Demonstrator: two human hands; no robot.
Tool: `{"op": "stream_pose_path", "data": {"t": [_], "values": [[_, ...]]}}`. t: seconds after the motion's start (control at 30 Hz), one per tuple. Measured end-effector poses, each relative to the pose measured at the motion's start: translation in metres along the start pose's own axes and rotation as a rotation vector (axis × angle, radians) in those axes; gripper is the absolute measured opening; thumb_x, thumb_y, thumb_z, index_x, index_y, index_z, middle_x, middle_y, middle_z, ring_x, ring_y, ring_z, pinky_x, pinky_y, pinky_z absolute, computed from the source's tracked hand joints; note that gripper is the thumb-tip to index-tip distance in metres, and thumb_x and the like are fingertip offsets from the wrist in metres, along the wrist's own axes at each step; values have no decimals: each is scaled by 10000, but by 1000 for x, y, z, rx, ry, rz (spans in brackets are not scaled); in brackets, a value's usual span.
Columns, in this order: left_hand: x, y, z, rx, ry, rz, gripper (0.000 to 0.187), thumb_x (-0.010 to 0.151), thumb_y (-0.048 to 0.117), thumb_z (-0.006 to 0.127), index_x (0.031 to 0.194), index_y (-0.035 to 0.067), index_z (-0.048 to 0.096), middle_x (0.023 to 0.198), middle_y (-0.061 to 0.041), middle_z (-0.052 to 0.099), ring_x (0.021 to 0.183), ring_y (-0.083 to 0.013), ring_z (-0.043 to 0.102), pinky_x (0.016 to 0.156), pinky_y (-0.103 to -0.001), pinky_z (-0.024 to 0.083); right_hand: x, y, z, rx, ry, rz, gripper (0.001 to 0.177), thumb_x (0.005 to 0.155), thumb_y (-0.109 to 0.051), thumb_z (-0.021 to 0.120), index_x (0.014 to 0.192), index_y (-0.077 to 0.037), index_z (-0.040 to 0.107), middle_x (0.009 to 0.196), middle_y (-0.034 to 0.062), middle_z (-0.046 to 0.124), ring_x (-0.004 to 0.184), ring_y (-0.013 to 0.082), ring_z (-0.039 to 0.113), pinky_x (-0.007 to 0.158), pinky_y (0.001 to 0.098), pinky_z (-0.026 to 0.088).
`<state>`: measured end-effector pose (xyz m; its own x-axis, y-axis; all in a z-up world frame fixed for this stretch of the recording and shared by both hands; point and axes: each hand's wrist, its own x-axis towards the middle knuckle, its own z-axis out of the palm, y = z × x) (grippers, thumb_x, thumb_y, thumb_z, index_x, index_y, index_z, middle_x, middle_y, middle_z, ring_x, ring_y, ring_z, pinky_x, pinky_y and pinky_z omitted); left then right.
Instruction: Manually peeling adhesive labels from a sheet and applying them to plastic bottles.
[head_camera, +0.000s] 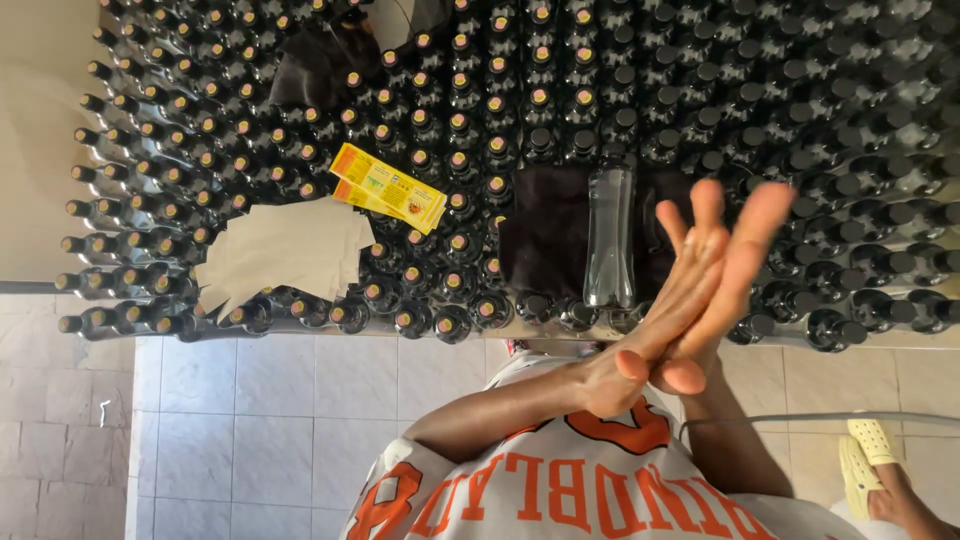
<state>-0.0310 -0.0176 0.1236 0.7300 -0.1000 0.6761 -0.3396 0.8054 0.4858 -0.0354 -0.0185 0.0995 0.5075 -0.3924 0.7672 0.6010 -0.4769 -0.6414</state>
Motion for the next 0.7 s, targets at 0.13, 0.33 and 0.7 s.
{"op": "stream_pose_path", "data": {"t": [0.13, 0.33, 0.7], "values": [[31, 31, -41, 126, -188, -181, 833, 1173, 781, 141, 1825, 262, 151, 1887, -159, -13, 1833, -335, -110, 1562, -602, -106, 10, -4, 56, 121, 167, 73, 895, 1116, -697, 282, 1828, -180, 115, 1906, 48, -82, 1849, 297, -68, 1607, 567, -37], [66, 49, -66, 83, -279, -389, 796, 1207, 748, 141, 1826, 250, 95, 1942, -89, -24, 1862, -356, 3, 1585, -636, 88, -22, -17, 5, -107, -446, 121, 883, 1116, -827, 269, 1803, -300, 95, 1883, 149, -102, 1780, 398, -101, 1463, 722, -36], [6, 50, -40, -344, -736, -719, 801, 1182, 454, 499, 1782, 240, 12, 1923, -86, -192, 1863, -294, -44, 1598, -544, 123, -14, -45, -68, 2303, -15, 379, 467, 1243, -446, 457, 1696, -374, 368, 1801, 131, 125, 1563, 533, 254, 1189, 754, 377]]}}
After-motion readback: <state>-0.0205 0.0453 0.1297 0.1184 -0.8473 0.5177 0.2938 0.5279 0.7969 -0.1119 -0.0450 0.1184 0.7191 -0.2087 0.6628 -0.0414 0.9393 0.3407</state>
